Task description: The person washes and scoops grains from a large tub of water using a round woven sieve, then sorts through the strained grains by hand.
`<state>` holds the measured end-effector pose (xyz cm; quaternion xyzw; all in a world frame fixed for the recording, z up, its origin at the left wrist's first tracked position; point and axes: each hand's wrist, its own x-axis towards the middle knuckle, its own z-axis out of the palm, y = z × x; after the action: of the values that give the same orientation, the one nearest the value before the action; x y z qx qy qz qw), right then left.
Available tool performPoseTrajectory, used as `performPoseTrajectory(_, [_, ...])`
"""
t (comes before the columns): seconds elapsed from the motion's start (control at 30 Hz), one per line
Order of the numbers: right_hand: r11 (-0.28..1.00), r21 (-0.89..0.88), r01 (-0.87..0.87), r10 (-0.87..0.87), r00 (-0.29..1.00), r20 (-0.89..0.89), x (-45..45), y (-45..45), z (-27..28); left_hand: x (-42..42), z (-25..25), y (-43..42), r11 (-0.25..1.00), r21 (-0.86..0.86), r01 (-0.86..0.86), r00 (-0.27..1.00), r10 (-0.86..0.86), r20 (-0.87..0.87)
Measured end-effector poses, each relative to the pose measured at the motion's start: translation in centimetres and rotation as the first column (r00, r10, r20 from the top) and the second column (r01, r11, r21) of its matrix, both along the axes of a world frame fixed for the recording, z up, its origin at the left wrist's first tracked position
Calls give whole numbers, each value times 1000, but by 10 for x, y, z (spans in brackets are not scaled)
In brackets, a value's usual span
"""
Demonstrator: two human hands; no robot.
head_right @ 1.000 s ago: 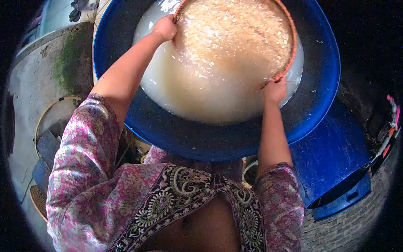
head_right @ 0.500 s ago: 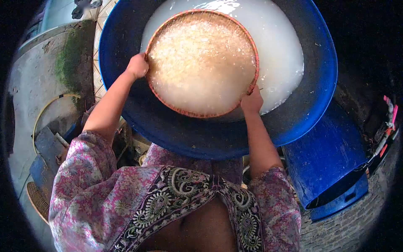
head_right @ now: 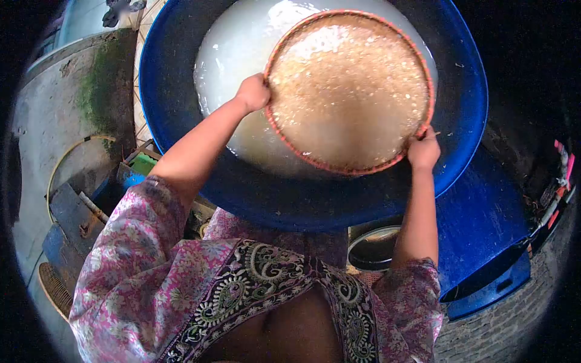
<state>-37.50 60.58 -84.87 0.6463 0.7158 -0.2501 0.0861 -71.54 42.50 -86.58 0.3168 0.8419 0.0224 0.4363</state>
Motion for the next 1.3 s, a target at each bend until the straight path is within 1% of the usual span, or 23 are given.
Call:
performPoseTrajectory(0.07, [996, 90, 12, -18, 998, 59, 2, 9, -2, 3, -4, 24, 999, 34, 16, 1000, -15, -11])
performPoseTrajectory(0.1, [992, 123, 39, -50, 995, 84, -11, 15, 17, 2, -8, 37, 997, 64, 32, 999, -29, -36])
performPoseTrajectory(0.17, [988, 145, 55, -68, 994, 87, -7, 28, 7, -6, -10, 70, 987, 124, 100, 992, -90, -85])
performPoseTrajectory(0.23, [926, 375, 43, -84, 992, 94, -7, 23, -5, -15, -24, 80, 989, 131, 61, 990, -43, -136])
performPoseTrajectory(0.33, [949, 232, 215, -210, 977, -47, -28, 10, 1, -31, -25, 93, 987, 140, 73, 982, -47, -182])
performPoseTrajectory(0.37, [948, 193, 253, -243, 967, -77, -30, 7, -7, -37, -21, 93, 987, 139, 75, 982, -49, -183])
performPoseTrajectory(0.4, [949, 176, 260, -231, 958, -170, -28, 1, -24, -45, -16, 91, 987, 129, 96, 978, -70, -198])
performPoseTrajectory(0.43, [940, 110, 322, -289, 927, -240, -35, -8, -33, -54, -13, 86, 986, 121, 117, 973, -89, -212])
performPoseTrajectory(0.5, [954, 138, 267, -265, 964, -36, -50, -24, -36, -66, -10, 75, 987, 103, 119, 969, -93, -231])
performPoseTrajectory(0.53, [954, 139, 267, -264, 964, -38, -54, -32, -38, -71, -12, 66, 986, 121, 113, 967, -81, -243])
performPoseTrajectory(0.6, [964, 23, 266, -260, 955, -143, -58, -52, -48, -81, -12, 47, 985, 138, 105, 965, -67, -254])
performPoseTrajectory(0.63, [964, 26, 264, -258, 956, -142, -57, -62, -54, -82, -8, 36, 993, 74, 88, 963, -66, -262])
performPoseTrajectory(0.7, [967, -84, 240, -254, 920, -300, -57, -80, -65, -86, -3, 16, 998, -4, 58, 961, -57, -270])
performPoseTrajectory(0.8, [989, -14, 148, -146, 952, -270, -65, -99, -62, -90, 0, -20, 997, -45, 55, 962, -65, -264])
performPoseTrajectory(0.83, [989, -12, 146, -144, 951, -272, -71, -103, -53, -91, 3, -31, 995, -69, 68, 962, -84, -259])
performPoseTrajectory(0.9, [994, -86, 61, -74, 984, -164, -79, -105, -34, -90, 10, -50, 993, -96, 71, 961, -94, -259])
performPoseTrajectory(0.97, [991, -127, 43, -66, 981, -182, -77, -104, -28, -85, 20, -63, 990, -121, 76, 961, -105, -257])
performPoseTrajectory(1.03, [985, -172, 22, -57, 978, -201, -73, -103, -26, -78, 33, -75, 987, -146, 70, 975, -99, -201])
performPoseTrajectory(1.1, [983, -167, -78, 49, 984, -172, -65, -98, -24, -66, 45, -80, 986, -154, 62, 977, -91, -194])
performPoseTrajectory(1.13, [983, -163, -79, 50, 983, -175, -62, -94, -20, -61, 49, -79, 986, -161, 54, 979, -84, -185])
performPoseTrajectory(1.2, [974, -213, -70, 59, 996, -61, -57, -84, -7, -52, 50, -81, 985, -168, 24, 989, -47, -138])
performPoseTrajectory(1.27, [976, -211, -55, 46, 998, -47, -48, -70, 3, -39, 48, -72, 985, -174, -5, 996, -9, -84])
performPoseTrajectory(1.3, [977, -209, -38, 32, 999, -32, -43, -62, 7, -31, 42, -67, 991, -127, -38, 996, 26, -89])
